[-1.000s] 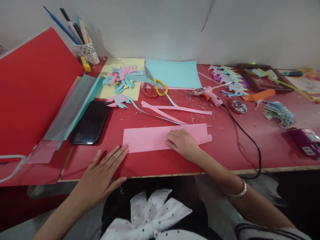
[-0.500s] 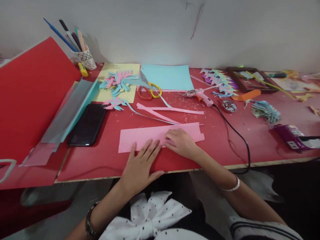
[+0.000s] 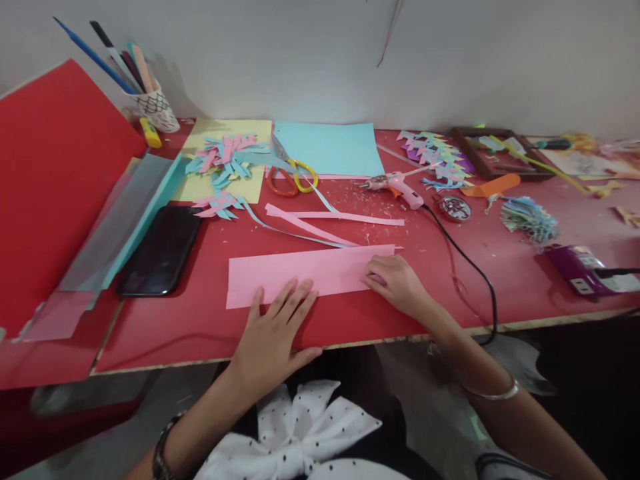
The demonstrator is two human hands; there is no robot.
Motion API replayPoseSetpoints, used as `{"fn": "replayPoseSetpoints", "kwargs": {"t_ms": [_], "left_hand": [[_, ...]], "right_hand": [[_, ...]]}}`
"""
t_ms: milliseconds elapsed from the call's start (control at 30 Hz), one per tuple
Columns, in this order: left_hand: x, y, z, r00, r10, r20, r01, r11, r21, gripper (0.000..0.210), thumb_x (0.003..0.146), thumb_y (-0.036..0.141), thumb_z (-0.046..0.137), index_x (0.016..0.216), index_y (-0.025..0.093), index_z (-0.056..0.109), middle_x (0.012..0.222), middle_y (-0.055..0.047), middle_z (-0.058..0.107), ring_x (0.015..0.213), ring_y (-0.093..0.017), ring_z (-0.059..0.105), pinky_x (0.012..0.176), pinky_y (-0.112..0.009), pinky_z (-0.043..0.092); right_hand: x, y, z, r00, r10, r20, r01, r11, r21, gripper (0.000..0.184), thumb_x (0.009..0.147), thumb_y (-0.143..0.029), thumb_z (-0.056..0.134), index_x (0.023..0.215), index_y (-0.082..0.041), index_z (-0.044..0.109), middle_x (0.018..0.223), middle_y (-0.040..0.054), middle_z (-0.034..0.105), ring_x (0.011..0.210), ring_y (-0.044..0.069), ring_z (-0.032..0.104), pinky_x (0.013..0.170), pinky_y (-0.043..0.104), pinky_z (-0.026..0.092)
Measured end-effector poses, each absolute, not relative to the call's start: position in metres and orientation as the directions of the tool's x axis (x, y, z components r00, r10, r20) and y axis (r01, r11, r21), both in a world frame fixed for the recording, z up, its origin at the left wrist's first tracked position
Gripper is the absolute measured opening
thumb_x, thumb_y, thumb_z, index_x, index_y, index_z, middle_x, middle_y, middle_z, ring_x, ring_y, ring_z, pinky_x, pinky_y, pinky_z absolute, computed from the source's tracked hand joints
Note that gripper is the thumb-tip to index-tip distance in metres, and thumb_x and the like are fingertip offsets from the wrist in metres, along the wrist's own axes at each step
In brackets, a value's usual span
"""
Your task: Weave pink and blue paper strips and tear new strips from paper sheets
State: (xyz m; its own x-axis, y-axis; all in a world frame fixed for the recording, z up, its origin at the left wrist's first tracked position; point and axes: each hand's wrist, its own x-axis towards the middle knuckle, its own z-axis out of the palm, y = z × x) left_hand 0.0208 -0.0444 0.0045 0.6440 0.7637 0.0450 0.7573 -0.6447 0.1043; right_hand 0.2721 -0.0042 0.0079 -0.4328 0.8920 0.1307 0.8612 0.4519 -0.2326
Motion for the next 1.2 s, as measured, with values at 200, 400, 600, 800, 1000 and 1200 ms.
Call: {"fn": "replayPoseSetpoints", "kwargs": {"t_ms": [200, 400, 600, 800, 1000, 1200], "left_hand": [[0.022, -0.044, 0.006, 0.646, 0.763, 0.033, 0.755, -0.645, 0.119, 0.065, 0.079, 0.061, 0.023, 0.131, 0.024, 0.030, 0.137, -0.004, 0.036, 0.124, -0.024, 0.031, 0.101, -0.052, 0.018], [0.027, -0.039, 0.011, 0.639, 0.768, 0.044, 0.759, -0.639, 0.126, 0.065, 0.079, 0.060, 0.025, 0.128, 0.019, 0.038, 0.133, -0.007, 0.041, 0.122, -0.026, 0.035, 0.101, -0.048, 0.021], [0.042, -0.022, 0.012, 0.761, 0.648, -0.015, 0.637, -0.743, 0.206, 0.064, 0.079, 0.060, 0.027, 0.131, 0.022, 0.029, 0.139, -0.003, 0.030, 0.128, -0.024, 0.025, 0.102, -0.049, 0.021], [0.047, -0.020, 0.010, 0.770, 0.637, -0.034, 0.624, -0.741, 0.246, 0.069, 0.074, 0.063, 0.035, 0.132, 0.026, 0.026, 0.142, -0.006, 0.024, 0.128, -0.031, 0.021, 0.096, -0.065, 0.013], [0.047, -0.020, 0.014, 0.772, 0.631, -0.075, 0.630, -0.743, 0.228, 0.072, 0.072, 0.061, 0.042, 0.132, 0.024, 0.026, 0.141, -0.009, 0.024, 0.127, -0.033, 0.022, 0.093, -0.068, 0.014], [0.045, -0.021, 0.012, 0.766, 0.640, -0.051, 0.635, -0.742, 0.214, 0.069, 0.074, 0.062, 0.037, 0.132, 0.026, 0.026, 0.142, -0.007, 0.024, 0.128, -0.030, 0.022, 0.095, -0.065, 0.015]], "right_hand": [[0.268, -0.007, 0.007, -0.354, 0.923, 0.150, 0.899, 0.380, -0.218, 0.032, 0.086, -0.031, 0.033, 0.061, -0.017, 0.048, 0.063, 0.0024, 0.052, 0.059, 0.013, 0.046, 0.058, 0.024, 0.027], [0.267, -0.007, 0.008, -0.350, 0.928, 0.128, 0.908, 0.370, -0.200, 0.030, 0.085, -0.030, 0.035, 0.061, -0.018, 0.048, 0.063, 0.0023, 0.053, 0.059, 0.013, 0.046, 0.058, 0.024, 0.026], [0.267, -0.006, 0.009, -0.363, 0.924, 0.122, 0.904, 0.381, -0.192, 0.023, 0.082, -0.026, 0.039, 0.063, -0.017, 0.049, 0.064, 0.0018, 0.054, 0.061, 0.014, 0.047, 0.058, 0.024, 0.026], [0.256, -0.014, 0.016, -0.311, 0.943, 0.117, 0.944, 0.321, -0.080, 0.019, 0.078, -0.030, 0.043, 0.067, -0.017, 0.052, 0.069, 0.0037, 0.057, 0.068, 0.017, 0.050, 0.069, 0.031, 0.030], [0.238, -0.023, 0.026, -0.216, 0.963, 0.160, 0.975, 0.221, -0.012, 0.027, 0.074, -0.045, 0.047, 0.071, -0.018, 0.053, 0.076, 0.0049, 0.059, 0.076, 0.021, 0.052, 0.091, 0.048, 0.016], [0.248, -0.022, 0.019, -0.183, 0.969, 0.168, 0.980, 0.193, -0.045, 0.025, 0.073, -0.043, 0.050, 0.070, -0.019, 0.052, 0.078, 0.0038, 0.059, 0.077, 0.020, 0.052, 0.093, 0.047, 0.017]]}}
